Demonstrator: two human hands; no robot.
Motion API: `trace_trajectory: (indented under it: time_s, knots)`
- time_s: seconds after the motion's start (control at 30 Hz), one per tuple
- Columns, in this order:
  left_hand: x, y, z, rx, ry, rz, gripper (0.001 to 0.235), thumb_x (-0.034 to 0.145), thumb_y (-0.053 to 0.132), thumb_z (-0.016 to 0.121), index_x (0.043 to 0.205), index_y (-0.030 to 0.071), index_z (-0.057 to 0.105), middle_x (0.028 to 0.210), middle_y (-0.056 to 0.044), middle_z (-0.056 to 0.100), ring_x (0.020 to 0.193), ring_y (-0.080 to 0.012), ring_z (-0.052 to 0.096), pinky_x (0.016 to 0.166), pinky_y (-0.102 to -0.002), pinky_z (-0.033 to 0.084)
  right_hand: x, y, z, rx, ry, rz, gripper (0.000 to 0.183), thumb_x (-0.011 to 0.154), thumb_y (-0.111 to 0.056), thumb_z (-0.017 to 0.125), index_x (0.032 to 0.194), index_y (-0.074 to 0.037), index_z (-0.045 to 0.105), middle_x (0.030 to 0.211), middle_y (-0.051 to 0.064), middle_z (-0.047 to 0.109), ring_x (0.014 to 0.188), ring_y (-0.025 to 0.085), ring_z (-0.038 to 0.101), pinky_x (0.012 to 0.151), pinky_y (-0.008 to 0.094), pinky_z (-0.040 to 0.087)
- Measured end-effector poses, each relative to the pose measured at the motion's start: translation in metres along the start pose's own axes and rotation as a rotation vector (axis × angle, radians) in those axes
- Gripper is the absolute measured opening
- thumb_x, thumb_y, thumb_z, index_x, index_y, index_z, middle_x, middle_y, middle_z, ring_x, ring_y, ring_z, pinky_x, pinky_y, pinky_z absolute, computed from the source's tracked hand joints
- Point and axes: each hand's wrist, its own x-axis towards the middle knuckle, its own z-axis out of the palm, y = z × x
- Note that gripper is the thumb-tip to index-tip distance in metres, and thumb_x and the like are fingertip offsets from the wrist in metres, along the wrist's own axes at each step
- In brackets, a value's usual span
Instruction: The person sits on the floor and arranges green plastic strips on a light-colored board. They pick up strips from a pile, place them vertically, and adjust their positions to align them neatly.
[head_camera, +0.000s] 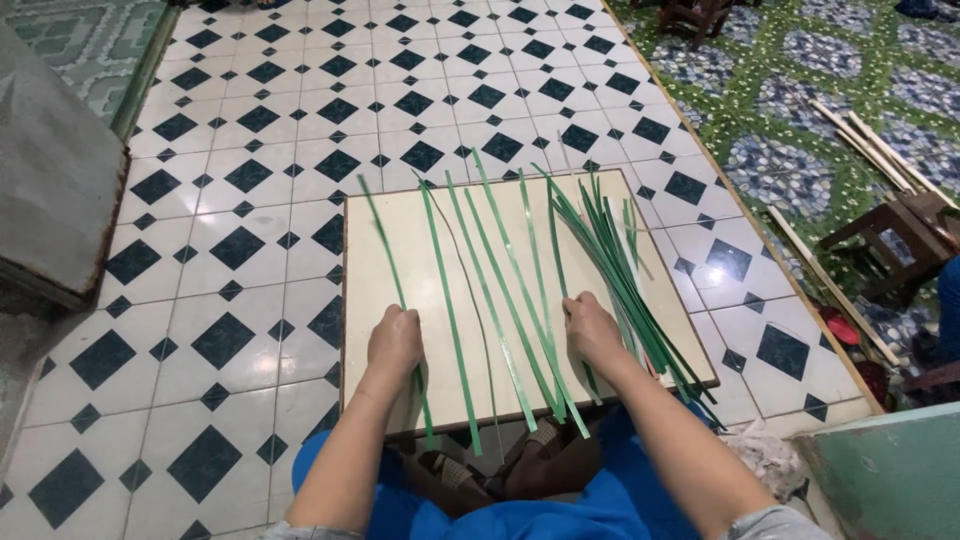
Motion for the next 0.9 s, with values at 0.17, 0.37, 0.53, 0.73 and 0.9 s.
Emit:
trace_trajectory:
  time_s: [0.17,0.37,0.53,0.73,0.9]
  knots:
    - [-0.001,-0.001,0.0,0.001,0.003,-0.003,0.019,0.091,-0.004,0.053,0.102,-0.008,0.068,0.095,-0.017,0.059,0.088,-0.0369,0.07,0.073,-0.046,0.059,-0.01,-0.024,-0.023,-0.006,0.017,0.025,0.027,0.097,-0.02,0.051,0.12,-0.015,0.064,0.109,0.008,0.058,0.098,0.026,0.068,0.072,0.037,0.059]
    - [0.005,-0.005,0.008,-0.027,0.011,-0.021,0.019,0.092,-0.003,0.052,0.1,-0.005,0.069,0.097,-0.015,0.06,0.089,-0.0343,0.07,0.075,-0.043,0.06,-0.008,-0.091,-0.023,0.231,-0.042,-0.166,0.032,0.09,-0.021,0.054,0.12,-0.017,0.065,0.113,0.014,0.06,0.108,0.039,0.062,0.086,0.049,0.055]
    - [-0.006,0.006,-0.007,-0.118,0.033,-0.048,0.02,0.092,-0.004,0.05,0.098,-0.005,0.069,0.101,-0.016,0.059,0.092,-0.0366,0.068,0.076,-0.044,0.059,0.013,-0.155,0.012,0.36,-0.153,-0.244,0.029,0.09,-0.019,0.055,0.112,-0.004,0.065,0.097,0.022,0.067,0.099,0.04,0.064,0.082,0.05,0.054]
    - [0.002,-0.008,0.009,-0.113,0.075,0.022,0.017,0.09,-0.005,0.053,0.094,-0.004,0.069,0.101,-0.016,0.058,0.091,-0.0369,0.068,0.076,-0.044,0.059,0.005,-0.183,0.002,0.279,-0.172,-0.149,0.037,0.088,-0.013,0.064,0.122,0.001,0.058,0.1,0.019,0.068,0.101,0.035,0.067,0.08,0.047,0.056]
    - [0.006,-0.013,0.013,-0.109,0.082,0.039,0.019,0.09,-0.003,0.051,0.095,-0.004,0.07,0.105,-0.015,0.058,0.095,-0.0406,0.067,0.078,-0.045,0.058,0.015,-0.192,0.014,0.372,-0.168,-0.109,0.034,0.087,-0.002,0.062,0.12,0.007,0.06,0.105,0.025,0.067,0.107,0.04,0.065,0.087,0.049,0.054]
